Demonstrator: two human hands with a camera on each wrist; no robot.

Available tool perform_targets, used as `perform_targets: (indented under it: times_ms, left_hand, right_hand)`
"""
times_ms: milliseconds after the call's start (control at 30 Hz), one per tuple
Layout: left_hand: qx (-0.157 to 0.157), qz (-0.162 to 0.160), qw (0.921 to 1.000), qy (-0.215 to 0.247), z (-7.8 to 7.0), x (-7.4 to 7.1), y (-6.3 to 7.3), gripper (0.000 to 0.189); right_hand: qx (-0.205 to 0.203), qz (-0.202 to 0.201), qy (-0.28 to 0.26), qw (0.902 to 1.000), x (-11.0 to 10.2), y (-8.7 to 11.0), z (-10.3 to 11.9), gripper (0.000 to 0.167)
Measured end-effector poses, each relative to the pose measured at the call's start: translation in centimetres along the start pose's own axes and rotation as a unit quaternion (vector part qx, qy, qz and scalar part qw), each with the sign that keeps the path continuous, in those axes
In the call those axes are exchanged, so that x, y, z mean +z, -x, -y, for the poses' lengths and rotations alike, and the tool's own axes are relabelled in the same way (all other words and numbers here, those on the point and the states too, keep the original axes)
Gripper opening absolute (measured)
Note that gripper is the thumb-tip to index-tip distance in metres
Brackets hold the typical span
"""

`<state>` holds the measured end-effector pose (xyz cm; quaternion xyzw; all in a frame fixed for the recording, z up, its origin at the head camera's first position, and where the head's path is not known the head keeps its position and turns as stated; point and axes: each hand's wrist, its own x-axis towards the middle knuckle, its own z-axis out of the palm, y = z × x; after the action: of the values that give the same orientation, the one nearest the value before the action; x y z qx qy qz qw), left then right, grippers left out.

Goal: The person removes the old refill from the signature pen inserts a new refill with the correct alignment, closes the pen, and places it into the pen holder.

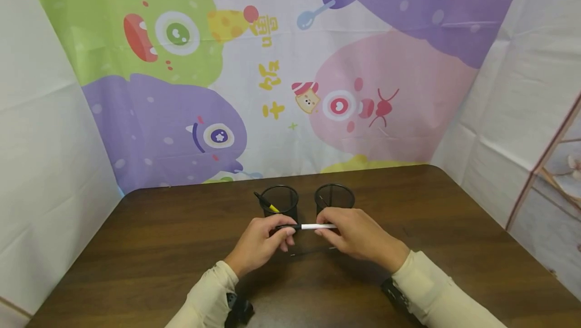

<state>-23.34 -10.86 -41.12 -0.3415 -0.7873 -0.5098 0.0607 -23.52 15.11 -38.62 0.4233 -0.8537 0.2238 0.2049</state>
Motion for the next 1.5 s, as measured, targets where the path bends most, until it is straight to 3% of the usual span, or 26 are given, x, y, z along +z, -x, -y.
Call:
perform_targets:
  times_ms: [700, 967, 1033, 1267, 1500]
  left_hand:
    - [0.009, 0.008, 0.9999, -0.006, 0.2, 0.0, -0.1, 0.01]
    - [0.007, 0.004, 1.0, -0.001, 0.2, 0.1, 0.0, 0.01]
    - [-0.001, 0.002, 1.0, -0.004, -0.1, 0.2, 0.0, 0.01]
    - [-0.004, -0.007, 1.0, 0.001, -3.3, -0.2, 0.1, 0.01]
    - [-0.001, -0.008, 0.9999, 0.009, -3.4, -0.3, 0.1, 0.009]
  right_hand:
    - [-0.044, -0.024, -0.004, 0.9987, 0.2, 0.3, -0.3, 0.007]
    - [-0.035, -0.015, -0.005, 0.9993, 0.2, 0.2, -0.2, 0.006]
    - [-0.024, -0.008, -0.002, 0.9997, 0.2, 0.2, -0.1, 0.007]
    - [-0.01, 0.009, 0.005, 0.9999, 0.1, 0.1, 0.1, 0.007]
    - [-0.01, 0.016, 0.009, 0.9998, 0.2, 0.1, 0.1, 0.008]
